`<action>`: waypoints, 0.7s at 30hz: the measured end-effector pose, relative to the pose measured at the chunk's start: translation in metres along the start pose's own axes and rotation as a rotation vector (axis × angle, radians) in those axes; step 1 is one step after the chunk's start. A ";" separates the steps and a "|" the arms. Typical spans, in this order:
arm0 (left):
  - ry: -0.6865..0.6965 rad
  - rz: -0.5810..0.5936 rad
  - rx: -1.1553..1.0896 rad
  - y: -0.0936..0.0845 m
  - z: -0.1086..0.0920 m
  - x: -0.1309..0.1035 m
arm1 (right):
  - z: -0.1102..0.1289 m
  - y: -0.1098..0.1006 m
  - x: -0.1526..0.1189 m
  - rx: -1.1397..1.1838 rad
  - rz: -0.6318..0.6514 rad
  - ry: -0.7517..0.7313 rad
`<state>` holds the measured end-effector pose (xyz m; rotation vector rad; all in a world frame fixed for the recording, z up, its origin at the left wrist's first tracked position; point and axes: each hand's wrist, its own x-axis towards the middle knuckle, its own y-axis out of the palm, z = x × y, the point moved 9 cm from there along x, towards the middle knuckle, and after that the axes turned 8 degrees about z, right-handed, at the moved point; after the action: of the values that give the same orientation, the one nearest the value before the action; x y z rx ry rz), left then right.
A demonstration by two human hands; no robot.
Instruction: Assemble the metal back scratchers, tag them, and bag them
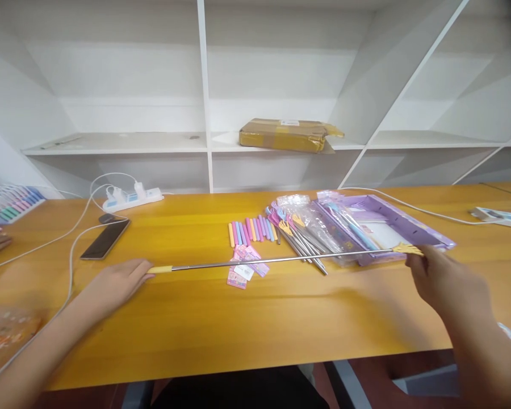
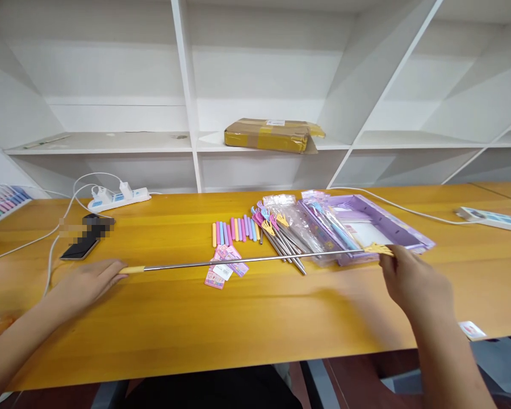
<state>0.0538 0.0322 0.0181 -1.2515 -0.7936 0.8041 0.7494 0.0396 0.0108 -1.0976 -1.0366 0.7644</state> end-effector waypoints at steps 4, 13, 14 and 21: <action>0.041 0.016 0.000 -0.001 -0.008 0.003 | 0.006 0.001 0.005 -0.008 0.025 -0.002; 0.177 -0.057 -0.067 -0.006 -0.041 0.019 | 0.066 -0.004 -0.007 -0.083 0.107 -0.085; 0.202 -0.084 -0.089 -0.006 -0.052 0.022 | 0.084 -0.002 -0.015 -0.083 0.107 -0.110; 0.283 -0.013 -0.124 0.004 -0.140 0.064 | 0.259 0.002 -0.136 -0.105 -0.154 -0.572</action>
<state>0.2064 0.0197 -0.0007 -1.4322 -0.6281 0.5570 0.4595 0.0047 -0.0013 -0.8884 -1.6391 0.9312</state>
